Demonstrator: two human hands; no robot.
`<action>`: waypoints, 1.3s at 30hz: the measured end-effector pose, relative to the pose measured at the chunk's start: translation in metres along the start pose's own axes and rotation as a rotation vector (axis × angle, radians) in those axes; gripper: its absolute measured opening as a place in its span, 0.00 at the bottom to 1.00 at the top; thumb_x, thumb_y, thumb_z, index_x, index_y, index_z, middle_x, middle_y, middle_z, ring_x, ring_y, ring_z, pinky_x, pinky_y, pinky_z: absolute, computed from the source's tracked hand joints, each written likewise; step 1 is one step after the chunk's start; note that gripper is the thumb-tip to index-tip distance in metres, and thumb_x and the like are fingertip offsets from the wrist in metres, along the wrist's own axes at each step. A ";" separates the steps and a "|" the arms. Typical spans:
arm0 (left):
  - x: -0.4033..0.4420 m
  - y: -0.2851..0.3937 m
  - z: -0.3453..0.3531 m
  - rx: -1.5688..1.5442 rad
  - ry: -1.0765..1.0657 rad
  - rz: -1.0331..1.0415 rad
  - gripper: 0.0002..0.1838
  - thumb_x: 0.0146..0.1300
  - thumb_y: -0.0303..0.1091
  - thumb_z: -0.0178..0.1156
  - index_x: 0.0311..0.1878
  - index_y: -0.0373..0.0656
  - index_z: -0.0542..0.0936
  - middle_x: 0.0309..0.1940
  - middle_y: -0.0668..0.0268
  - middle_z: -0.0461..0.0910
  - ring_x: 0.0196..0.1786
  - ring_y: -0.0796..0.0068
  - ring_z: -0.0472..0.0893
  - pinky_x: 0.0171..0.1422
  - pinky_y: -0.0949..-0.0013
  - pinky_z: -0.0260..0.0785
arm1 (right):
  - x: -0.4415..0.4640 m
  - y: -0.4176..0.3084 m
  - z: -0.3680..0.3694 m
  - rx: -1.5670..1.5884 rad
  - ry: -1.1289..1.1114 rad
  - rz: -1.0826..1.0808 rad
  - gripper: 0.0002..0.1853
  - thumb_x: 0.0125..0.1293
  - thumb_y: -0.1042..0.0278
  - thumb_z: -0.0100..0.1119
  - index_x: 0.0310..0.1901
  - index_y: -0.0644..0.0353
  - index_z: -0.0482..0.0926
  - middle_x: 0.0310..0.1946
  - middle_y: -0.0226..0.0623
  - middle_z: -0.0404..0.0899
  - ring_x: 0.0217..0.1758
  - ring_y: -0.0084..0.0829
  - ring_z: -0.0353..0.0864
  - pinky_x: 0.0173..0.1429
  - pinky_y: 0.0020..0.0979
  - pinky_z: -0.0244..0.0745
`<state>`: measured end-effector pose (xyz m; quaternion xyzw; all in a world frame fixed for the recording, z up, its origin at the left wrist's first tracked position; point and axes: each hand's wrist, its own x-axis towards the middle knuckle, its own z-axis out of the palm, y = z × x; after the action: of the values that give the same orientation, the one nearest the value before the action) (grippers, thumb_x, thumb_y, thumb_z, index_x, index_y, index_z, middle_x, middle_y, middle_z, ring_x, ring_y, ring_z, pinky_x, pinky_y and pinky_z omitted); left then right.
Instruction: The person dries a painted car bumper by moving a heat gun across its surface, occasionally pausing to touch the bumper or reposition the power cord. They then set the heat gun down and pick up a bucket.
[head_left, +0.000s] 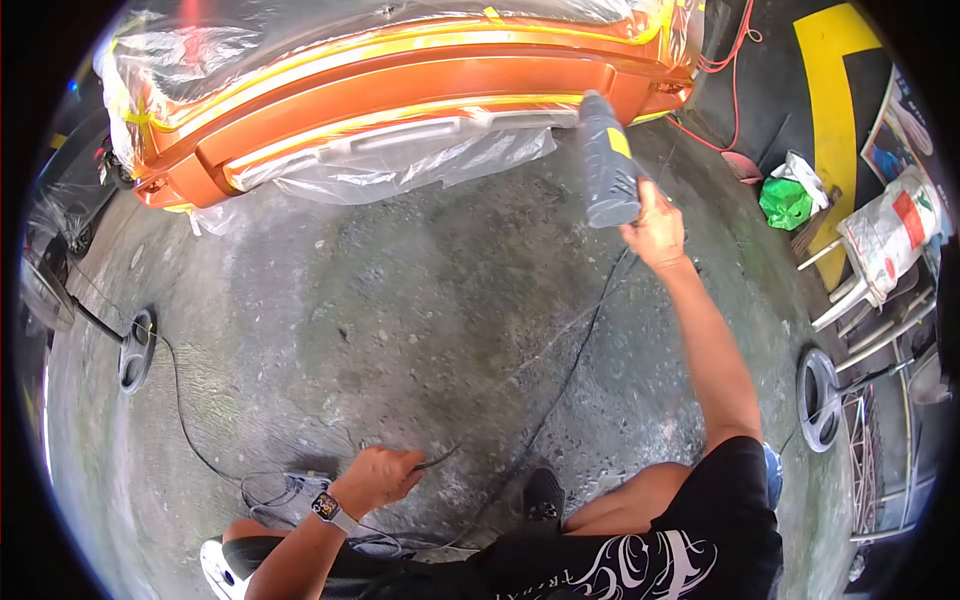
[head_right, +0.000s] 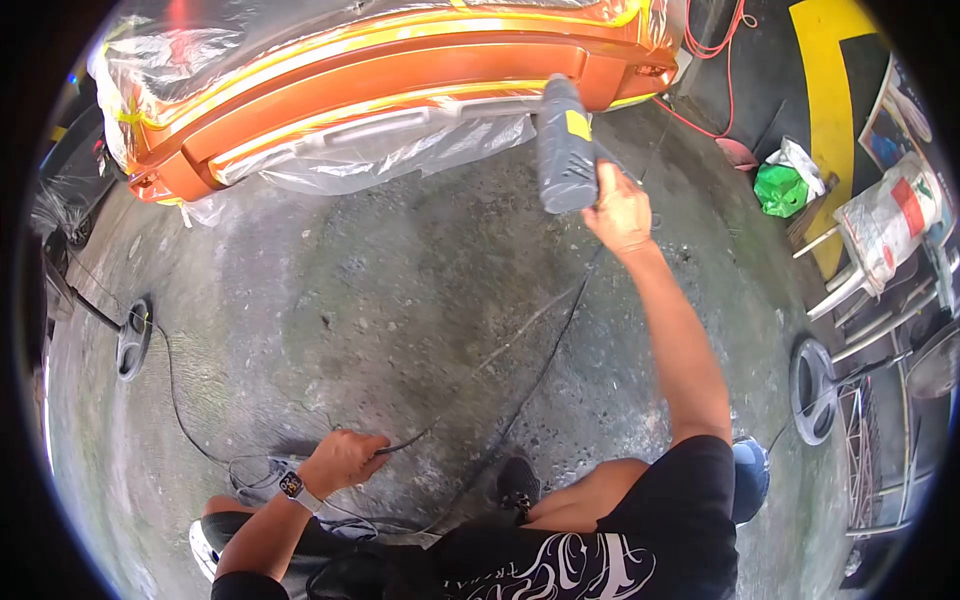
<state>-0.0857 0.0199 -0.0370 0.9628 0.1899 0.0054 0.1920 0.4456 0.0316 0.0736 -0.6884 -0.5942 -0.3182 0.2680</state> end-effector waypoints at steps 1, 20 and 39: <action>0.002 0.000 0.002 0.000 -0.001 -0.004 0.10 0.62 0.38 0.65 0.43 0.46 0.80 0.25 0.60 0.83 0.31 0.56 0.84 0.36 0.56 0.76 | -0.006 0.014 0.001 -0.023 0.034 0.014 0.36 0.41 0.71 0.72 0.56 0.60 0.68 0.45 0.47 0.80 0.46 0.51 0.83 0.49 0.45 0.79; 0.017 0.020 0.021 -0.120 -0.119 -0.178 0.08 0.64 0.37 0.64 0.35 0.43 0.82 0.23 0.57 0.81 0.28 0.53 0.82 0.33 0.56 0.73 | -0.065 0.106 0.124 -0.124 -0.168 0.015 0.33 0.45 0.69 0.74 0.55 0.52 0.69 0.46 0.33 0.78 0.52 0.38 0.81 0.57 0.39 0.74; 0.025 0.032 0.026 -0.210 -0.055 -0.352 0.05 0.58 0.30 0.68 0.36 0.42 0.82 0.24 0.61 0.82 0.27 0.56 0.82 0.32 0.58 0.73 | -0.072 0.116 0.257 -0.094 -0.268 0.070 0.28 0.52 0.70 0.68 0.54 0.49 0.69 0.45 0.31 0.77 0.52 0.36 0.80 0.58 0.40 0.73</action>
<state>-0.0484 -0.0075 -0.0513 0.8893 0.3482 -0.0349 0.2944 0.5845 0.1593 -0.1481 -0.7568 -0.5846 -0.2413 0.1649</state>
